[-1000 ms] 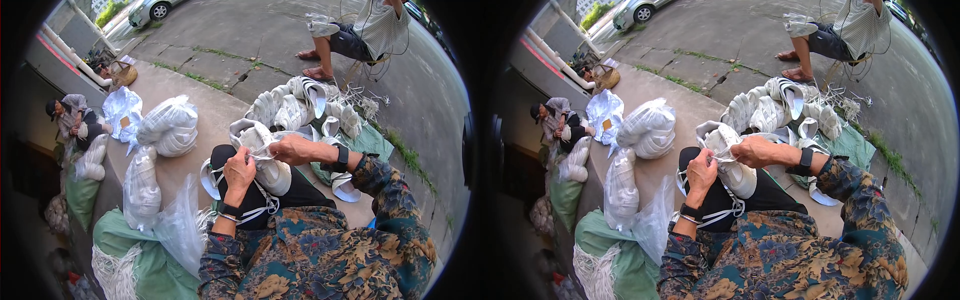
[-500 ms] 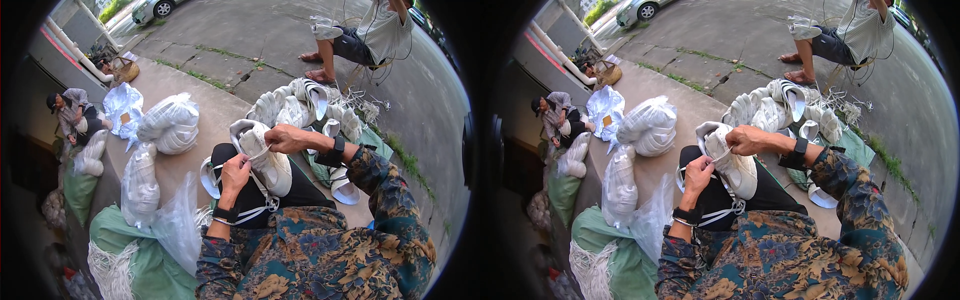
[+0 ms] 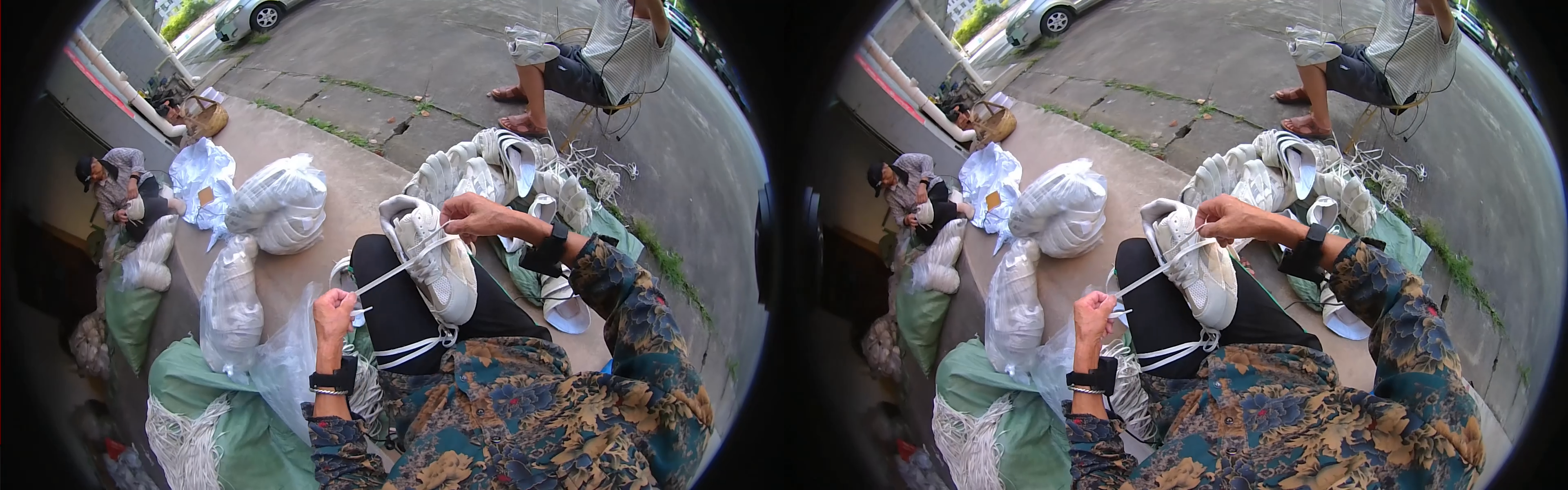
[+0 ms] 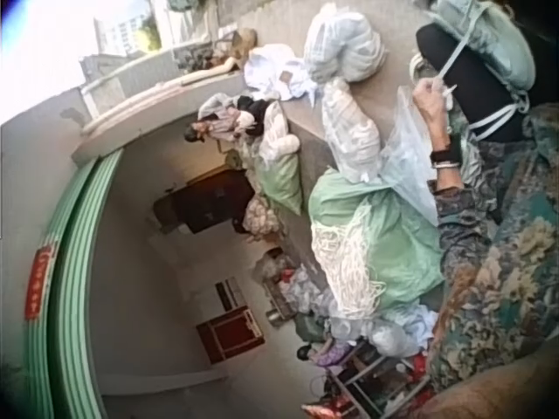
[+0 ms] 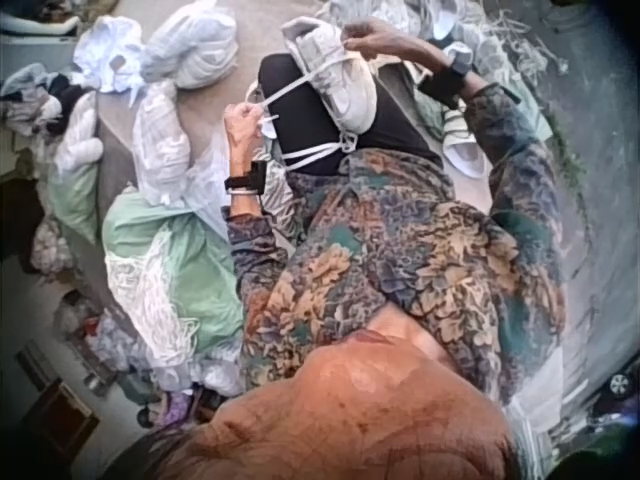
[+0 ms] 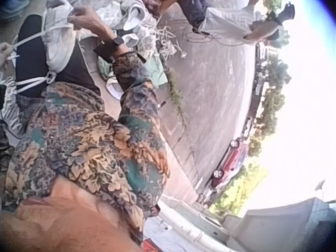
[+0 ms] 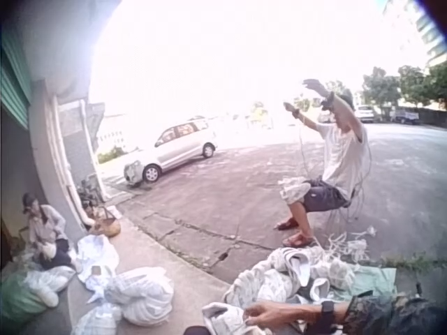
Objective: Lacing white sneakers while sitting outdoors among piles of shoes.
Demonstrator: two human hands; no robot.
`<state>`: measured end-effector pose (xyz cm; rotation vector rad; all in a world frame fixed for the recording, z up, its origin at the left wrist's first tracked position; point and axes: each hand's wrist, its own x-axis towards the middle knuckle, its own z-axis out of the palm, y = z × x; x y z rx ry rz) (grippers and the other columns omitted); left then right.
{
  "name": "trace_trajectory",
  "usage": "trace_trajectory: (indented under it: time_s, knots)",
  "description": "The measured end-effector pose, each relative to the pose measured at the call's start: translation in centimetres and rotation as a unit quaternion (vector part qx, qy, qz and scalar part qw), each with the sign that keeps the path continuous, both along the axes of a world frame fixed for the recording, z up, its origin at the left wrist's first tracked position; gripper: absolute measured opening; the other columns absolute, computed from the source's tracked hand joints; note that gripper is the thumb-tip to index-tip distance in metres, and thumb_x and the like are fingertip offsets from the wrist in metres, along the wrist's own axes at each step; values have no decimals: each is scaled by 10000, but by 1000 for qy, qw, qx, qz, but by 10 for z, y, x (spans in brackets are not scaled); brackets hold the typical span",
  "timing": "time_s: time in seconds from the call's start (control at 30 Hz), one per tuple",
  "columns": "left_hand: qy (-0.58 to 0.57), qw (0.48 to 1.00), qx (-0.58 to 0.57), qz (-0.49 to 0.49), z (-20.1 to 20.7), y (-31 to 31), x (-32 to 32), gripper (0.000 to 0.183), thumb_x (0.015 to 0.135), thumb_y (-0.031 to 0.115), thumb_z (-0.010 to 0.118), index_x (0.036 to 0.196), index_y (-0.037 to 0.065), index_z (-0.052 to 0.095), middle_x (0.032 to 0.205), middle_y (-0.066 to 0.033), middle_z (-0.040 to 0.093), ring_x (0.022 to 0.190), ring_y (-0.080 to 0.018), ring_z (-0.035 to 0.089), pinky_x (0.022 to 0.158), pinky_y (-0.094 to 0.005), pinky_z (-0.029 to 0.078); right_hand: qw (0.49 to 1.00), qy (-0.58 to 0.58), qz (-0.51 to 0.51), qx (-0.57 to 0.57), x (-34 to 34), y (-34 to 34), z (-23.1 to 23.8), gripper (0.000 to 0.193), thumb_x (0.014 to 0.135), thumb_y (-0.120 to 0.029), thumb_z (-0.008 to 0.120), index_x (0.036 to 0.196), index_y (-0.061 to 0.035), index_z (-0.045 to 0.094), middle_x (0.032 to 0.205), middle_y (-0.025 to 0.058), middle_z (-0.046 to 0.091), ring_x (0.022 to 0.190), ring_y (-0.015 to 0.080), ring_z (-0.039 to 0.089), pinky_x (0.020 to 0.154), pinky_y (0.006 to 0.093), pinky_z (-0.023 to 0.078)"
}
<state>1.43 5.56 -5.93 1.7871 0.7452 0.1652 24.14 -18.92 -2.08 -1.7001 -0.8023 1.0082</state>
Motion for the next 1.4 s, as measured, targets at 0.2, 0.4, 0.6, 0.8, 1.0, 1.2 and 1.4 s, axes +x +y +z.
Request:
trace_trajectory:
  time_s: [0.2,0.4,0.6,0.8,1.0,1.2,1.4]
  knots:
    - [-160,939,-301,38,32,-13,8,306,832,154,616,1058,-20,507,702,-86,591,527,-143,584,418,-199,432,936,227,-182,199,41,-49,38,208,892,-129,508,1071,-23,507,725,-7,528,638,83,538,593,222,460]
    - [-210,915,-341,44,22,-25,35,342,800,2,576,1107,-80,451,905,-193,603,772,-275,644,614,-280,544,836,158,-409,329,110,-166,77,310,863,-106,534,1161,-45,477,771,17,591,753,128,585,737,291,445]
    - [-111,983,-143,23,-9,-55,67,318,796,-43,541,1102,-79,464,801,-157,633,655,-208,643,514,-255,530,718,198,-520,418,156,-302,64,185,857,-53,511,1035,-19,547,846,87,606,811,203,591,792,399,471]
    - [-99,977,-189,25,-6,-65,55,292,790,-18,533,1068,-79,465,783,-162,637,635,-211,642,503,-259,523,554,148,-706,415,169,-423,-15,109,860,15,456,891,60,551,855,151,602,789,258,605,718,316,546]
    - [-58,970,-236,19,-5,-69,47,141,814,40,568,929,-33,530,752,-138,639,627,-205,645,503,-251,517,537,203,-738,354,148,-475,-105,114,817,33,457,856,19,564,765,90,605,579,143,560,457,176,436]
    - [-76,964,-256,7,-10,-70,44,103,832,57,554,902,-19,550,744,-127,636,594,-199,641,470,-243,506,658,147,-697,243,137,-501,-172,121,846,-37,431,870,-47,550,705,64,583,503,113,490,409,181,375]
    - [-22,993,-117,17,-10,-79,55,147,826,75,564,906,-47,573,652,-100,612,467,-148,588,369,-224,457,645,199,-691,258,137,-493,-207,130,855,-45,482,973,-77,526,746,29,569,590,123,566,391,197,345]
